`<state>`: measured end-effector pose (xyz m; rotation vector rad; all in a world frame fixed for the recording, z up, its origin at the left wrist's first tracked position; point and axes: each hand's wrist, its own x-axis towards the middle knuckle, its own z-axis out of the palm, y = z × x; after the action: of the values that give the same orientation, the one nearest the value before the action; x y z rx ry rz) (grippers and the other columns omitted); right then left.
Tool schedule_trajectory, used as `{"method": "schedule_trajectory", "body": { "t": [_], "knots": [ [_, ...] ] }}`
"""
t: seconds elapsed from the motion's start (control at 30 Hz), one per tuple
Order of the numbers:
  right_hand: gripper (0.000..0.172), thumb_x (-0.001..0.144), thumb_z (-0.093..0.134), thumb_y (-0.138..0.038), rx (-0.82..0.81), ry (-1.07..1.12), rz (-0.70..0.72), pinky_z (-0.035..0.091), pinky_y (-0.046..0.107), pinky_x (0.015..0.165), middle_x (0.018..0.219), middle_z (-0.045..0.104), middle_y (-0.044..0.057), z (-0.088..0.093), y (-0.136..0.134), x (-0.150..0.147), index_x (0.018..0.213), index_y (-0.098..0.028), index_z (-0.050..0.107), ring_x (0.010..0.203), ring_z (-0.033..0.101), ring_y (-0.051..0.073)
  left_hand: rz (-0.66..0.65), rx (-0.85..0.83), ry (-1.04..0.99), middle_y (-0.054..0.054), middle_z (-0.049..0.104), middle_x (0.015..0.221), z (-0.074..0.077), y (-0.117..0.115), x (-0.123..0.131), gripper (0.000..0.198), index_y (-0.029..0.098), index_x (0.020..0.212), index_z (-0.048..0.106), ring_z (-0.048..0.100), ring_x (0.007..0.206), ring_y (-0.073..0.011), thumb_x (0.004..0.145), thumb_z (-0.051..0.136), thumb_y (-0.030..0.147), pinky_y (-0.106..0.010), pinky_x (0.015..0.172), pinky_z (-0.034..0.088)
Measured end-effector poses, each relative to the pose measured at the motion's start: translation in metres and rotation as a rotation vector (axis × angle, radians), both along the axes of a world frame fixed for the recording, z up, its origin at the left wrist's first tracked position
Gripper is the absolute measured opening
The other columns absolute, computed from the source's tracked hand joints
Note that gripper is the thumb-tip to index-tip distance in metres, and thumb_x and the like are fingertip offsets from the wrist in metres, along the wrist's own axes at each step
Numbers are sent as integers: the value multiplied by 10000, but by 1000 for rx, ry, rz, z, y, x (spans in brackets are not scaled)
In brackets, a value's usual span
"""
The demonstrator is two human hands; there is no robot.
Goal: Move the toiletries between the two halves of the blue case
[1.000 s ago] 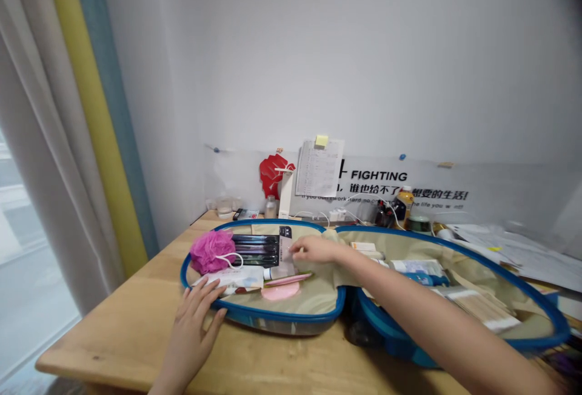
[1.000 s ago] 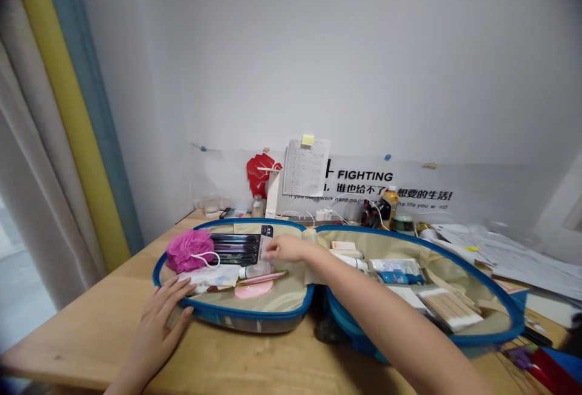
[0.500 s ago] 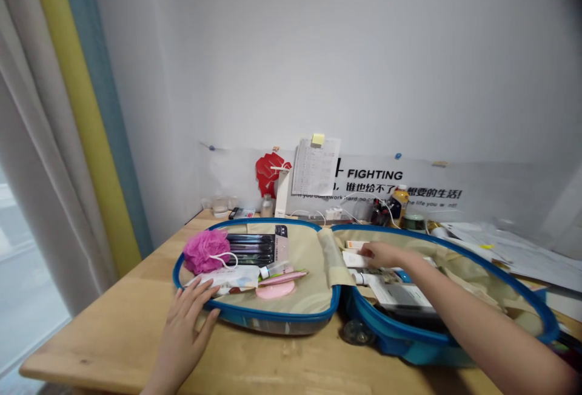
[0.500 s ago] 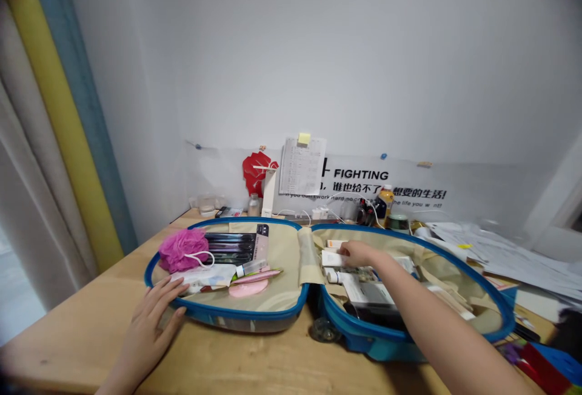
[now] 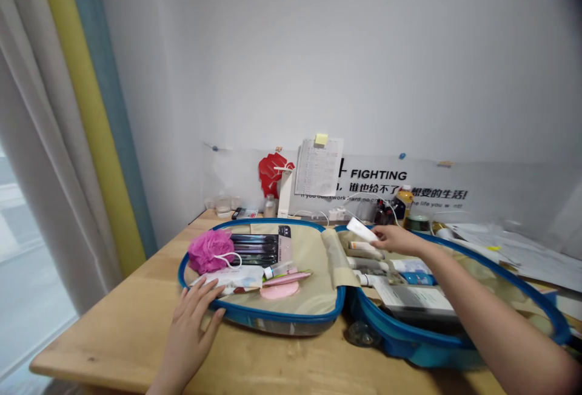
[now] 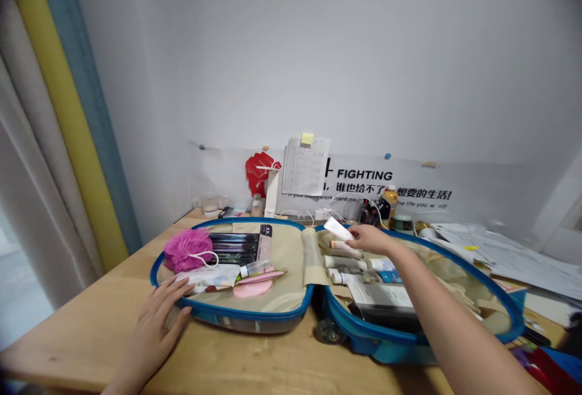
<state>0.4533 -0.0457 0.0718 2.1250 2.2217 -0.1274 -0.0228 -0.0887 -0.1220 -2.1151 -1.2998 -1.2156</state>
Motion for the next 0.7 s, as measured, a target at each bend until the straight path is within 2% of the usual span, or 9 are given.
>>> {"method": "schedule_trajectory", "body": {
  "t": [0.07,0.13,0.27,0.37,0.5,0.7],
  "knots": [
    [386,901,395,-372,65,41,73,476,262,749,1072,673,64,10,2,-24,1177,-178,583,902,641,190,0,-4,-1,-62,627,1258,0,1,0,345,263,1213,566,527,1223,-262,896,479,368,-489,1046,384],
    [378,876,467,-363,100,46,155,470,262,823,1148,646,60,11,11,-59,1191,-189,585,985,621,191,0,-12,-4,-60,624,1264,-1,1,0,351,263,1221,558,517,1235,-264,896,479,367,-490,1049,381],
    [325,852,594,-349,62,-42,277,472,367,905,1196,596,77,-12,37,-129,1122,-168,601,1026,587,179,3,-7,4,-60,630,1254,-3,0,-1,351,262,1224,552,523,1226,-265,898,478,369,-492,1043,384],
    [321,880,573,-379,10,-131,313,491,412,888,1174,593,78,-32,50,-161,1114,-159,593,1023,583,183,9,-13,11,-62,624,1263,-3,0,-2,357,262,1228,552,523,1227,-265,896,478,369,-487,1040,388],
    [324,879,575,-375,-45,-195,372,496,410,882,1175,589,79,-47,50,-169,1121,-159,588,1023,583,183,8,-5,22,-66,630,1252,-2,1,-1,348,258,1217,559,526,1223,-267,897,478,368,-487,1027,400],
    [337,861,585,-421,-133,-145,501,484,394,878,1095,635,68,-50,36,-154,1068,-156,623,970,602,171,4,-10,-3,-61,638,1239,-2,2,0,347,261,1208,564,530,1216,-264,893,478,376,-486,1043,383]
  ]
}}
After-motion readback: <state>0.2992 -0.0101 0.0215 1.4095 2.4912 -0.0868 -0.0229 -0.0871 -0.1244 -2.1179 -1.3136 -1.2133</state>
